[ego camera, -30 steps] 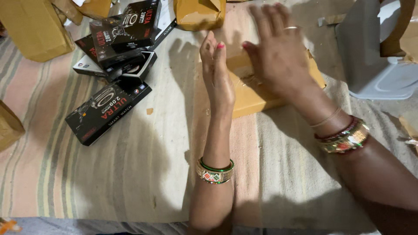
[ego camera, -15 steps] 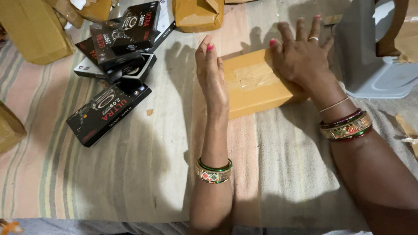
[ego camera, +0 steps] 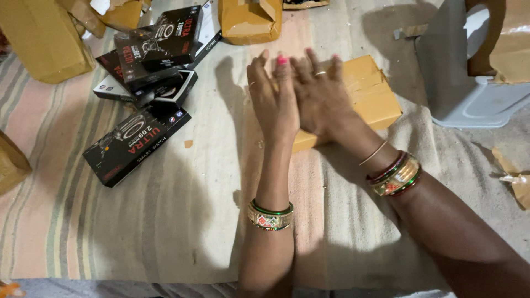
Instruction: The person places smartwatch boxes into small cardboard shipping boxes, folds the flaps, and seals them with packing tape. They repeat this process for several units, occasionally opening a product box to check the contents before resealing it.
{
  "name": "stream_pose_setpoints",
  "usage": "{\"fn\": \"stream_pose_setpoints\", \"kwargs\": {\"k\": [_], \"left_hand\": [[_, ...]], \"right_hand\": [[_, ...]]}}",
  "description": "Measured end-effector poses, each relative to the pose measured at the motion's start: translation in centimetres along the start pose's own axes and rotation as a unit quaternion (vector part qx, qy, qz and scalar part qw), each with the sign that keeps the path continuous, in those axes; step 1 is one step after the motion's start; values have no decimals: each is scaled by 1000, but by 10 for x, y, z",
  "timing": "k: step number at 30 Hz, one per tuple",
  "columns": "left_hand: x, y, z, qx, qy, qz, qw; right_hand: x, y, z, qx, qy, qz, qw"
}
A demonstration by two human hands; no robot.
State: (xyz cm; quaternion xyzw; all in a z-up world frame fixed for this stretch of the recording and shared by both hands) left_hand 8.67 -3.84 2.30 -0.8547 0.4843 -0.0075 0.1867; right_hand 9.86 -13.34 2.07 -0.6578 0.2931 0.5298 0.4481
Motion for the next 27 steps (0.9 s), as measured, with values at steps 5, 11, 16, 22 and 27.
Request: {"fn": "stream_pose_setpoints", "kwargs": {"k": [5,11,16,22,27], "left_hand": [[10,1,-10,48,-115,30,992],[5,-12,23,-115,-37,76,990],[6,-7,28,-169,205,137,954],[11,-4,35,-170,152,141,963],[17,-21,56,-127,228,126,957]], "right_hand": [[-11,28,-98,206,-69,30,976],[16,38,-140,199,-463,2,864],[29,41,-143,175,-490,-15,854],[15,43,-146,166,-347,-60,921],[19,60,-170,325,-170,6,930]]}}
Point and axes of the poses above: each hand's wrist, its own y-axis away from the middle knuckle, its own x-axis out of the palm, z = x × y, the point moved 10 cm from there along -y, towards the middle knuckle, and after that the axes turned 8 degrees about -z, right-handed, at the moved point
